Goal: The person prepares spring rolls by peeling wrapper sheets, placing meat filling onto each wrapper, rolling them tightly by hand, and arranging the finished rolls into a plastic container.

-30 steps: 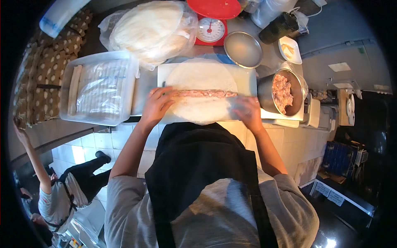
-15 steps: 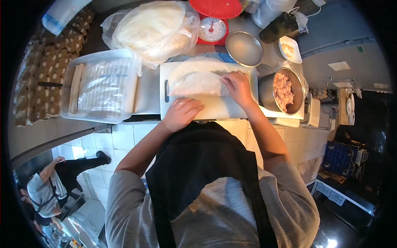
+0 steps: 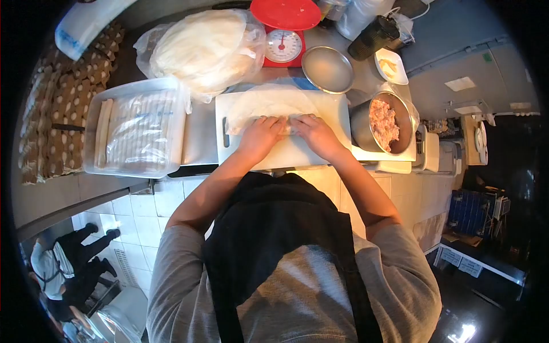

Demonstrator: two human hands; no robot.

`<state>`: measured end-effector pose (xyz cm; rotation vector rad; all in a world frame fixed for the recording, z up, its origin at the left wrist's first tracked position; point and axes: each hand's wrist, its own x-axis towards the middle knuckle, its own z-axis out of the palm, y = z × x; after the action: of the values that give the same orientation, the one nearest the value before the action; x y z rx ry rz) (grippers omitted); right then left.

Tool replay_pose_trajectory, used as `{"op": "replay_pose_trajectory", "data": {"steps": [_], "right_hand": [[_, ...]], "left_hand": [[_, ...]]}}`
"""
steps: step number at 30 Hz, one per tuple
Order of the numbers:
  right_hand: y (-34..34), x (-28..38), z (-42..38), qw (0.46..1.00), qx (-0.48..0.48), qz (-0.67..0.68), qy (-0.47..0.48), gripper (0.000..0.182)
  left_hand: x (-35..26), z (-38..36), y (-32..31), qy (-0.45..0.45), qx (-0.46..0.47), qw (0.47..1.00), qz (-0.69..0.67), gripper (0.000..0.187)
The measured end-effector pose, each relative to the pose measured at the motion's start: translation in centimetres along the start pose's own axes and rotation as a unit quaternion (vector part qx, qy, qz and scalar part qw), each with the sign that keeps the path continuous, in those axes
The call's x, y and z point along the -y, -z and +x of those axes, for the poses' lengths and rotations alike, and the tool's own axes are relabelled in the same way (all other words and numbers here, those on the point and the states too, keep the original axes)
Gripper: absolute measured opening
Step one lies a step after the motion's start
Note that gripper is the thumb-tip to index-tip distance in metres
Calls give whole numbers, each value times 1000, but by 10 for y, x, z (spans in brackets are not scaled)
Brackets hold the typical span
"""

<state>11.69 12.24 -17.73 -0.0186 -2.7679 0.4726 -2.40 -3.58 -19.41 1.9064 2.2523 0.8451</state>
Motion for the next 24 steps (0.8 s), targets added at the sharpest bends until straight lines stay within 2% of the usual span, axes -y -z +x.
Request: {"op": "replay_pose_trajectory", "data": {"steps": [2, 5, 8, 11, 14, 17, 18, 24], "right_hand": [[2, 4, 0, 1000, 27, 7, -5, 28], [-5, 7, -9, 998, 42, -19, -39, 28], [-6, 12, -12, 998, 30, -35, -43, 26], [-1, 8, -5, 997, 72, -18, -35, 26], [4, 13, 16, 994, 50, 86, -34, 29], [-18, 17, 30, 985, 51, 164, -33, 33], [-22, 19, 31, 985, 54, 160, -39, 34], [-25, 29, 22, 987, 46, 143, -61, 31]], "left_hand": [[0, 2, 3, 1, 36, 999, 9, 34], [-3, -1, -3, -2, -12, 1000, 3, 26], [-3, -5, -6, -8, -24, 1000, -4, 25], [1, -8, 1, -25, 1, 1000, 9, 30], [18, -12, 8, -39, -84, 995, -44, 32], [41, -17, 26, -38, 22, 997, -65, 30], [40, -17, 30, 10, 32, 996, -78, 29], [31, -34, 26, 45, -29, 992, -114, 30]]}}
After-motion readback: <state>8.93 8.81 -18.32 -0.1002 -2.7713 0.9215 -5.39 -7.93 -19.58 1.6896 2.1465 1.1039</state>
